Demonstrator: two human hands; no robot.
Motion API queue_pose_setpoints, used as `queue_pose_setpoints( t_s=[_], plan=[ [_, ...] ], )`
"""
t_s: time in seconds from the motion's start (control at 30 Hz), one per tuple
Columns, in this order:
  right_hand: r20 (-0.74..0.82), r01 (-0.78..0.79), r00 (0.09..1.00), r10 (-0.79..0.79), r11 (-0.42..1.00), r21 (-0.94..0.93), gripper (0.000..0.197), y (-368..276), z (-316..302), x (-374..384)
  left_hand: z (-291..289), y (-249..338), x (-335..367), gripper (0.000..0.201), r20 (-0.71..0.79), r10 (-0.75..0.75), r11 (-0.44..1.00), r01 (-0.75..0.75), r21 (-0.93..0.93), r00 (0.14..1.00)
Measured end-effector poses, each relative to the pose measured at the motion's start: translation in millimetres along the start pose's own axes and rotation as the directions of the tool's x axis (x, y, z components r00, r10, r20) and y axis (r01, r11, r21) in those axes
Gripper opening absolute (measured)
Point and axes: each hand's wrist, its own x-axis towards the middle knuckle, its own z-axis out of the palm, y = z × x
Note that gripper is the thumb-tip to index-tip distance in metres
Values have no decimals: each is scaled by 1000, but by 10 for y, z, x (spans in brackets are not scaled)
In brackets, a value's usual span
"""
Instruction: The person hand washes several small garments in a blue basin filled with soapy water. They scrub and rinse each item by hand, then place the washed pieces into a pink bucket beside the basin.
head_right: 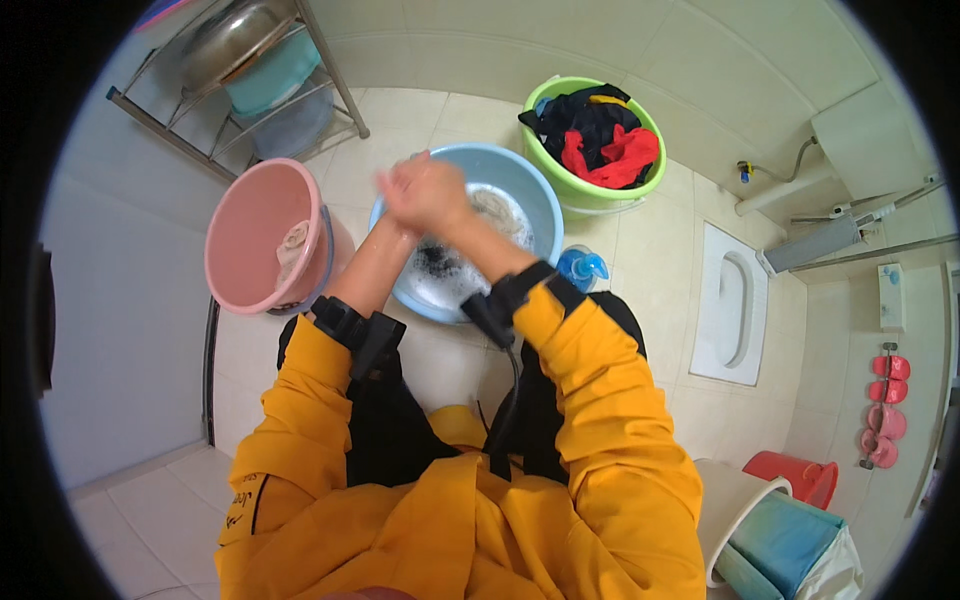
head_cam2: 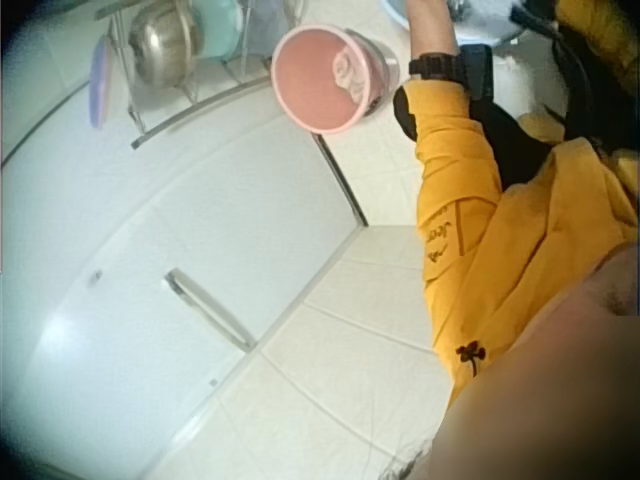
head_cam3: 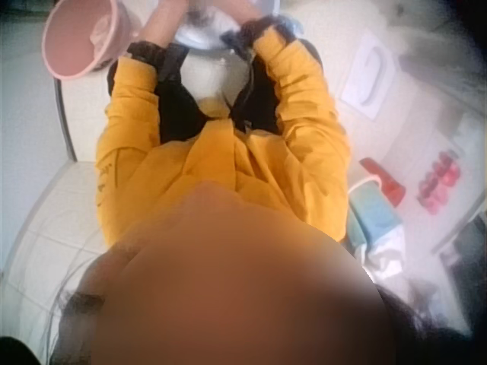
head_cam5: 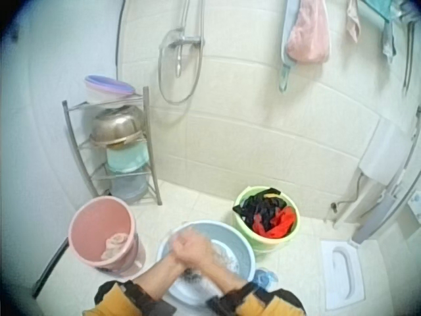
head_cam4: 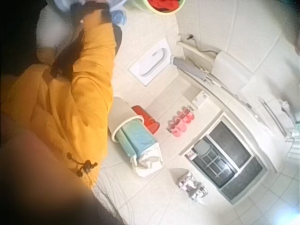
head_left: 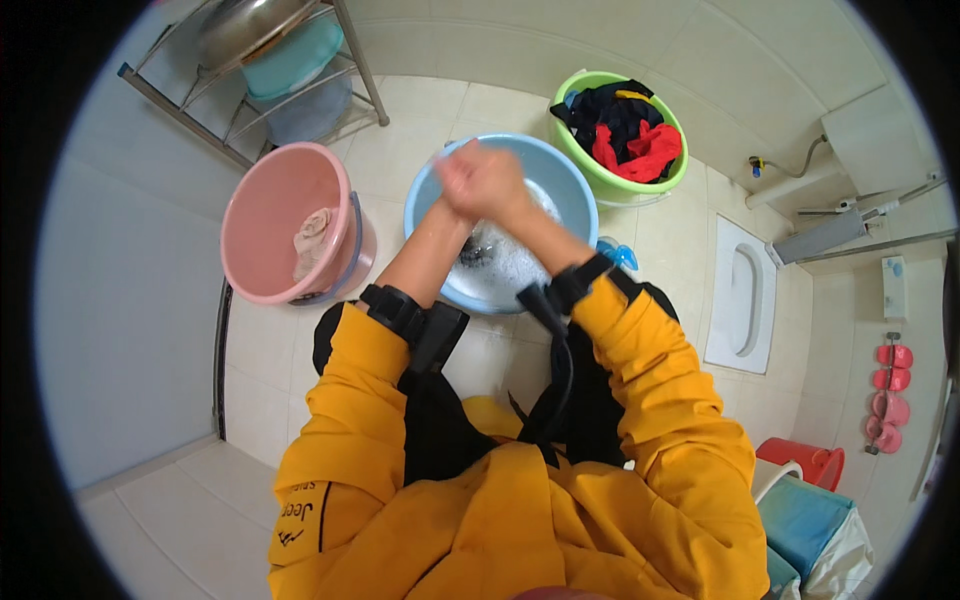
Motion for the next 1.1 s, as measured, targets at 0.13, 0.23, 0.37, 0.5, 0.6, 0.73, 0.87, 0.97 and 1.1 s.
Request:
queue_pose_setpoints(
  t_s=[0.13,0.23,0.37,0.5,0.6,0.73,0.87,0.97,1.1],
  plan=[
    [-20,8,1000,-12,983,-184,38,68,3,8,184,-74,-30,25,-278,-135,958,197,209,951],
    [-5,-100,995,100,978,-186,30,218,-64,66,308,40,-98,25,-293,-182,914,271,303,939],
    [200,-232,936,289,935,-267,24,367,-345,228,347,267,-122,31,-208,-173,902,240,358,963],
    [832,-560,530,166,805,196,52,315,-558,230,257,394,-73,30,-32,-215,961,218,171,976],
    [808,-395,583,87,899,188,54,184,-433,62,189,472,-30,26,157,-255,967,255,23,954],
    [690,-557,640,338,823,114,40,101,-364,82,184,588,-44,18,15,-76,993,75,92,997],
    [422,-522,809,410,830,196,19,98,-487,280,269,641,-169,29,-38,238,509,-91,856,971],
    [397,-387,870,294,905,178,20,36,-481,266,371,631,-257,57,107,115,246,-132,960,988],
    [359,-190,927,110,962,196,28,-95,-351,142,511,478,-250,58,71,72,681,-101,725,995]
  ],
)
